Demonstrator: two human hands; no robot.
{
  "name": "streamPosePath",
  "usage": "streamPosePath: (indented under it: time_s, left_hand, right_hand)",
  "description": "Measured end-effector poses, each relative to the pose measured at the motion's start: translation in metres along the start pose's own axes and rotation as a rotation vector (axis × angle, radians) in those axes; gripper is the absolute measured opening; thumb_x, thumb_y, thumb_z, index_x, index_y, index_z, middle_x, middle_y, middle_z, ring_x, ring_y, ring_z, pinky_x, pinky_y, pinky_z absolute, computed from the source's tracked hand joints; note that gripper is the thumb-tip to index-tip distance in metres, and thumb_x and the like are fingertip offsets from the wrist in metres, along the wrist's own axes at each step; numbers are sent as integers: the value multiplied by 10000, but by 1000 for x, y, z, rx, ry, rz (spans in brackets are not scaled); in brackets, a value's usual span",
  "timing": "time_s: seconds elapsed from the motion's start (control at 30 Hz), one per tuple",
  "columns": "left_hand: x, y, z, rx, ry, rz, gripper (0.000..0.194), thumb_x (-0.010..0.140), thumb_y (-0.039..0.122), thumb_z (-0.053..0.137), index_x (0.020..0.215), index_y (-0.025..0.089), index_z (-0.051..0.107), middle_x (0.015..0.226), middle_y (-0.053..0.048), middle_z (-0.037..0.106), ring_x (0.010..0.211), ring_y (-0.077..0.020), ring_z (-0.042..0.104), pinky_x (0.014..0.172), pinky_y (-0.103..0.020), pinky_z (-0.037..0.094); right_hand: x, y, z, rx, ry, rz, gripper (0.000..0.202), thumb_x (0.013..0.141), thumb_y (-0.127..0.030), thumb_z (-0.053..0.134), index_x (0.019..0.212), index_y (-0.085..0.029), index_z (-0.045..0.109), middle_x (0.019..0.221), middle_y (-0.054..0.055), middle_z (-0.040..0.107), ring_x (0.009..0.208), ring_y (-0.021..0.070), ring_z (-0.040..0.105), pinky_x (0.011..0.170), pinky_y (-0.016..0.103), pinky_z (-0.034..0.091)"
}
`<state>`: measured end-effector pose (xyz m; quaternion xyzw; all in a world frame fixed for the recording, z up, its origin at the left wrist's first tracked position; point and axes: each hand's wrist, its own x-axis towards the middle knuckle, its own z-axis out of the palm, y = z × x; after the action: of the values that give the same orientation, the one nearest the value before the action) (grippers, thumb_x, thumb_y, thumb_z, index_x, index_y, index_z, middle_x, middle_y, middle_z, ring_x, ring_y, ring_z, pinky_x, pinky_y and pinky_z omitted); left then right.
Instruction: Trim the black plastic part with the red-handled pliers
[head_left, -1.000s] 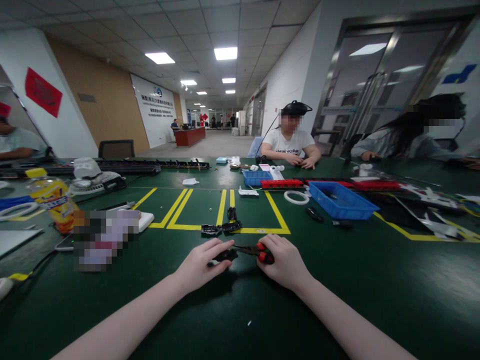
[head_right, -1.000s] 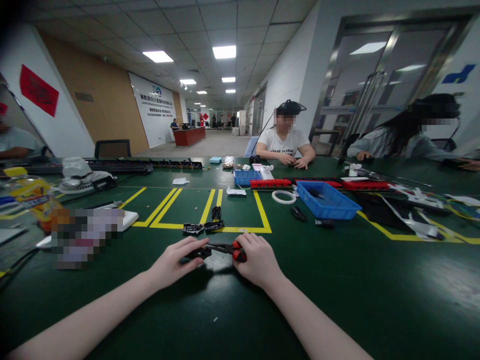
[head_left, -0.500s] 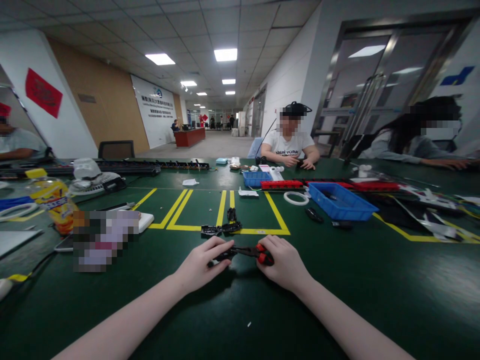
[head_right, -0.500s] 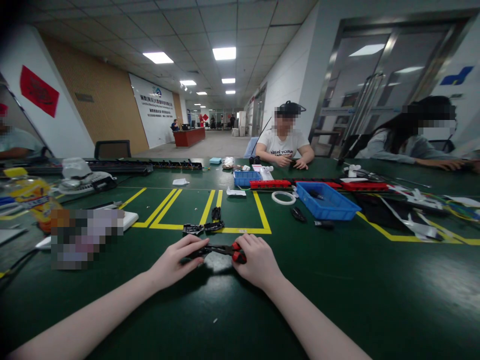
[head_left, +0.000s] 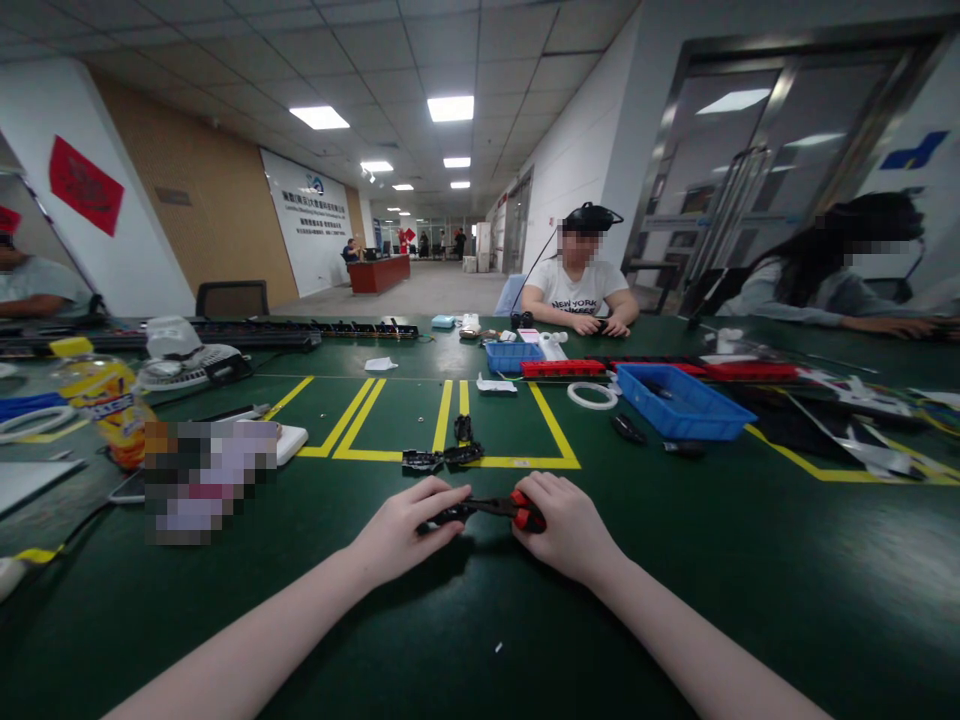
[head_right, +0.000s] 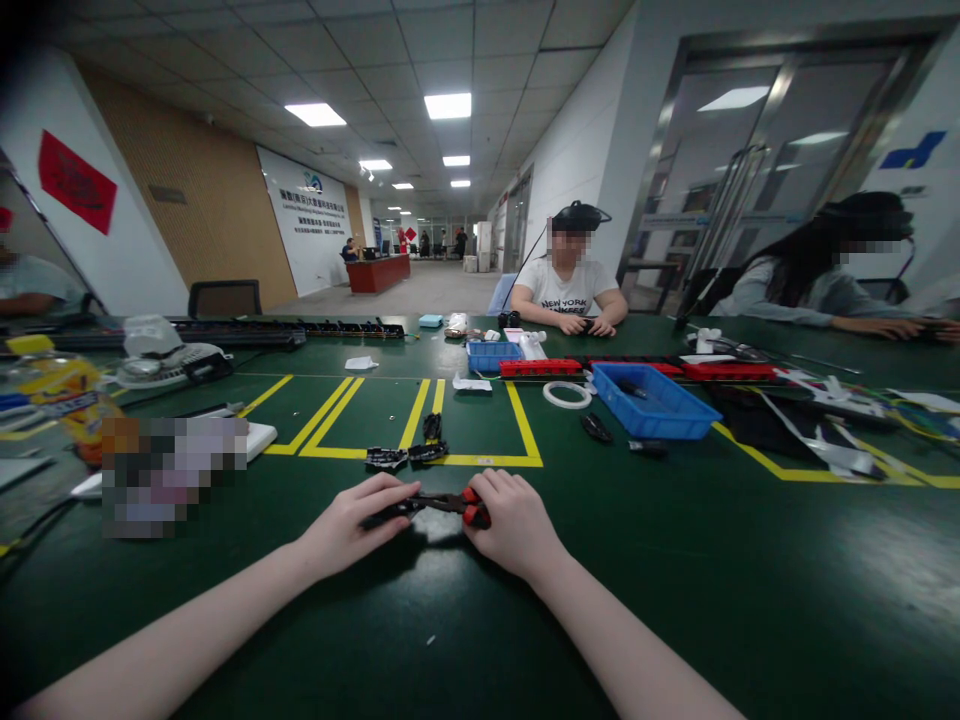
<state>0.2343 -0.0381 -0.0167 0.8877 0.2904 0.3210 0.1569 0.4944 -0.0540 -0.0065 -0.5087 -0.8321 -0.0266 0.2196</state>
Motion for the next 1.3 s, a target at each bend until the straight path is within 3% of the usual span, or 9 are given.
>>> streamPosePath:
  time_s: [0.47,0.73,1.0,1.3]
  left_hand:
    - [0,-1,-2,4,-19,-10,402,966,294,504,1365,250,521,1163,-78,612,976,-184,628,838,-322,564]
    - [-1,-3,-2,-67,14,9,343,1005,260,430,1315,190,560,890,-53,671,743,-144,634,674,-245,536]
    - [-1,-7,3,15,38,15,426,950,250,545,1370,224,481,1075,-70,655,932,-185,641,825,-324,556]
    - [0,-9,3,160,108,72,373,962,261,536,1332,223,512,1089,-84,674,945,-210,640,825,-356,533]
  right_hand:
    - [0,-4,-4,-10,4,26,150,738,-231,638,880,-209,597,900,37,661,837,206,605,753,331,456]
    - [0,-4,-4,-45,117,-32,167,718,-231,640,879,-218,599,905,52,668,912,245,572,904,409,402]
    - [1,0,-3,-2,102,17,212,721,-235,643,927,-205,603,966,60,672,943,247,577,924,409,389]
    - [0,-2,-5,-9,122,7,217,722,-222,636,936,-212,599,1047,75,644,965,243,592,862,373,448]
